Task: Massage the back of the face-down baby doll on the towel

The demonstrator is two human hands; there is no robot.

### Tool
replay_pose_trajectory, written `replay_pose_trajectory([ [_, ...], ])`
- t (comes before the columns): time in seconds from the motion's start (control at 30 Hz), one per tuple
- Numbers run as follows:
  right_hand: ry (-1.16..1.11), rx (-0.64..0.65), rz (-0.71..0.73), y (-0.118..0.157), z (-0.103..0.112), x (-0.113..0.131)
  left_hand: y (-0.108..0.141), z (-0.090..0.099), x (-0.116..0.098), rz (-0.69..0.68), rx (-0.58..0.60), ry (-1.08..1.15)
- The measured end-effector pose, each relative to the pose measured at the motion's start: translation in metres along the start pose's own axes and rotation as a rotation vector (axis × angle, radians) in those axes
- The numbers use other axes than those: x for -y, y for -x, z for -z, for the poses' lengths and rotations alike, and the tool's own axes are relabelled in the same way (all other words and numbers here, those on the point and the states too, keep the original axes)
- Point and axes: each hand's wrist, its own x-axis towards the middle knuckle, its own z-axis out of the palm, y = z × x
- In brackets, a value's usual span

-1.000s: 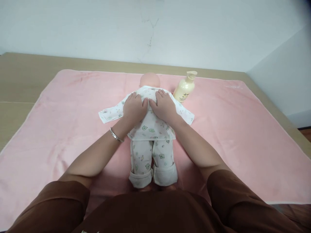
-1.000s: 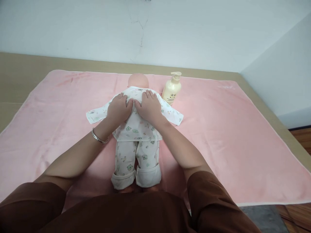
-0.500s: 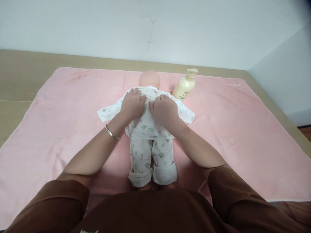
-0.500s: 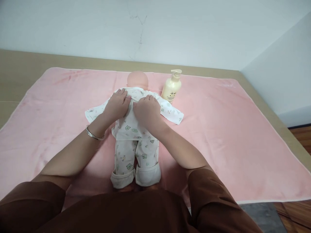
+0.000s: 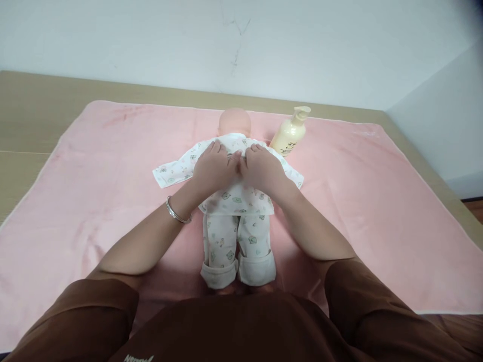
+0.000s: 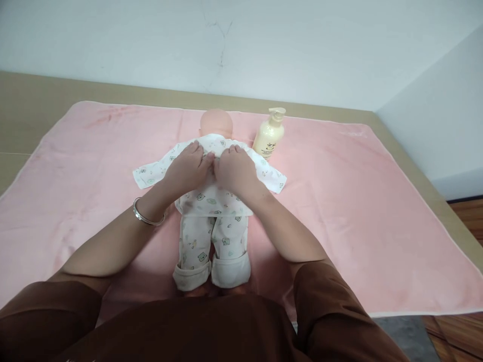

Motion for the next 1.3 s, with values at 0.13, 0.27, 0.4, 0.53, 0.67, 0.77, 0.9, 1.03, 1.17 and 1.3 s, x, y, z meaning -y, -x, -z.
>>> replay_pose_trajectory([
  [0.13,-0.03,0.028,-0.025,0.008,0.006,0.011,-0.014,-0.006,0.017,-0.065,0.026,0.046],
  [0.27,-0.177,0.071,-0.034,-0.012,0.001,-0.01,-0.008,0.002,0.007,0.015,0.044,0.052],
  [0.4,-0.261,0.078,-0.02,-0.03,-0.016,-0.03,0.003,0.014,-0.011,0.074,0.116,0.114],
  [0.53,-0.232,-0.024,-0.064,-0.024,-0.03,-0.017,-0.001,0.02,-0.009,0.049,0.147,0.171],
  [0.67,-0.213,-0.134,-0.052,-0.006,-0.033,0.009,-0.016,0.014,0.009,0.097,0.131,0.218],
  [0.77,-0.211,-0.132,-0.029,0.0,-0.03,0.016,-0.023,0.002,0.02,0.093,0.09,0.15],
  [0.9,-0.234,-0.074,-0.031,-0.01,-0.027,0.004,-0.014,-0.004,0.015,0.014,0.032,0.017],
  [1.03,-0.268,-0.04,-0.01,-0.026,-0.028,-0.013,0.003,0.002,-0.005,0.011,0.011,-0.021],
  [1.17,-0.22,-0.045,-0.041,-0.027,-0.028,-0.011,0.003,-0.001,-0.006,0.019,0.0,0.01],
  [1.3,-0.17,-0.094,-0.061,-0.011,-0.025,0.006,-0.013,-0.009,0.014,0.025,0.003,0.072],
])
